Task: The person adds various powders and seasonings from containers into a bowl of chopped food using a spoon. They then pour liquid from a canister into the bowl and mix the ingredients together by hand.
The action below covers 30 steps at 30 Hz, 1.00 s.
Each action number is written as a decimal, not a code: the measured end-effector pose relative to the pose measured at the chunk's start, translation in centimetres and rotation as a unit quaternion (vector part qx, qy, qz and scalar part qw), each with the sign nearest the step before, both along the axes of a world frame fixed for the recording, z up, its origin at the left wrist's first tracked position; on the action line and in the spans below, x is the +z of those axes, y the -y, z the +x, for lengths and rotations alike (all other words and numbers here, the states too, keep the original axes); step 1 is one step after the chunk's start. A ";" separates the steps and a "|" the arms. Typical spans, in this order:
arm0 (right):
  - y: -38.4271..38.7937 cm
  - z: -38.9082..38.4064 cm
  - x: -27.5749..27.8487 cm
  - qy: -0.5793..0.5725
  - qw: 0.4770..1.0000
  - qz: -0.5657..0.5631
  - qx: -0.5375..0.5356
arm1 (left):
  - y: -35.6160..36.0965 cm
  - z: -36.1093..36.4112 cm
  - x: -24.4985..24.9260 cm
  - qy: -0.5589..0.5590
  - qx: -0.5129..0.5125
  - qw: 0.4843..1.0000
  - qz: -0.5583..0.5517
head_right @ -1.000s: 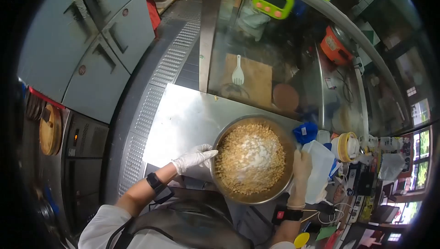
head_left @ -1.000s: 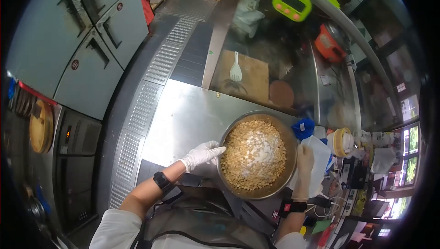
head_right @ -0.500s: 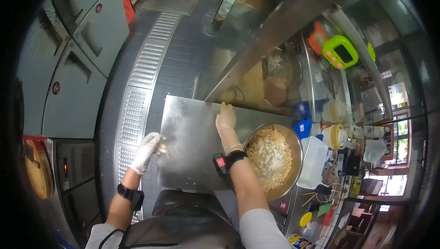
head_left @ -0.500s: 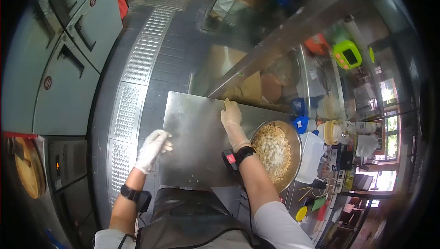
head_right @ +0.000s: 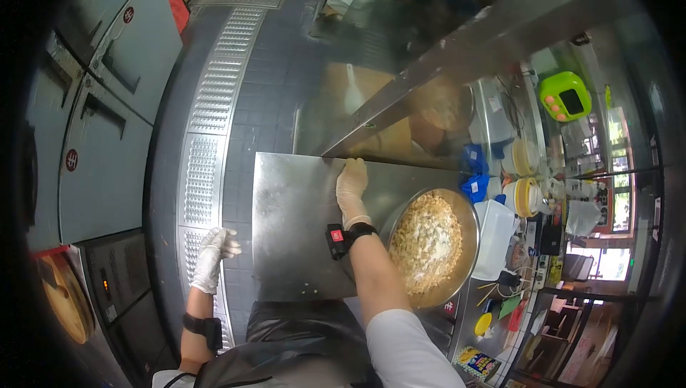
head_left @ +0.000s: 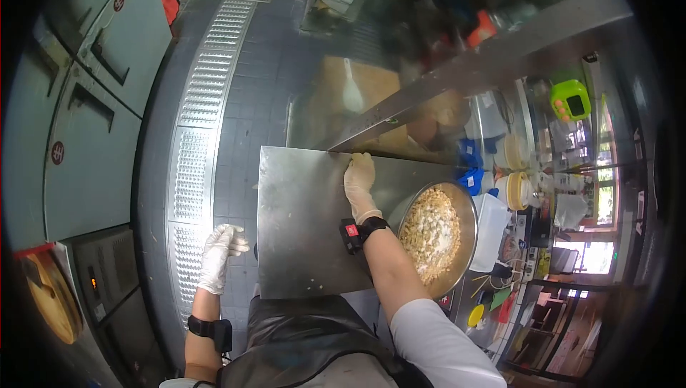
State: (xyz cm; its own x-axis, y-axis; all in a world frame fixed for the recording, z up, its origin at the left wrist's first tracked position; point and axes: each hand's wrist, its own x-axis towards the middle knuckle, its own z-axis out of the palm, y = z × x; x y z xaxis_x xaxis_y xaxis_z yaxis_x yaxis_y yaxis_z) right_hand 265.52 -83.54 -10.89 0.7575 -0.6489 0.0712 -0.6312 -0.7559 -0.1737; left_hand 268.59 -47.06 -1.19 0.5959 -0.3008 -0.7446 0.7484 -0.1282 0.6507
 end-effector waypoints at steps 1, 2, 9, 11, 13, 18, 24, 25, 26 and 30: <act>-0.6 -0.2 0.4 -0.026 0.998 0.037 -0.035 | 0.1 0.1 0.4 0.003 -0.005 1.000 -0.001; -1.2 -0.2 0.7 -0.051 0.994 0.074 -0.070 | 0.3 0.4 0.8 0.012 -0.003 1.000 -0.006; -5.4 -1.6 13.3 0.203 0.709 0.674 0.044 | 1.5 1.8 2.4 0.045 -0.014 0.999 -0.007; -3.1 -1.8 20.2 0.218 0.561 0.798 -0.020 | 1.8 2.1 3.5 0.055 -0.036 0.998 -0.018; -1.4 -3.8 27.1 0.238 0.704 0.670 -0.006 | 2.6 2.2 4.4 0.069 -0.060 0.996 -0.018; 0.6 -13.4 34.8 0.451 0.888 0.076 0.055 | 4.8 1.1 3.5 0.067 -0.109 0.991 -0.046; 1.9 -25.6 23.2 0.111 0.992 0.029 0.055 | 10.1 -1.8 2.5 0.092 -0.186 0.976 -0.063; 2.9 -26.9 24.0 0.112 0.993 0.014 0.043 | 10.5 -2.2 3.4 0.102 -0.211 0.968 -0.089; 2.8 -27.7 25.9 0.143 0.987 0.075 -0.010 | 11.3 -2.7 4.1 0.115 -0.215 0.967 -0.071; 5.1 -35.0 27.0 0.163 0.965 0.196 -0.064 | 13.5 -5.9 5.3 0.136 -0.227 0.963 -0.045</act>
State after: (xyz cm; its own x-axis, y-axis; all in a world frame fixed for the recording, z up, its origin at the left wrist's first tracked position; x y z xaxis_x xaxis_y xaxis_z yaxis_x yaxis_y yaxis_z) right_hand 230.55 -88.62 16.07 0.6486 -0.7608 0.0224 -0.5785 -0.5120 -0.6350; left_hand 262.70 -60.57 4.15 0.5572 -0.6318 -0.5388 0.4287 -0.3368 0.8383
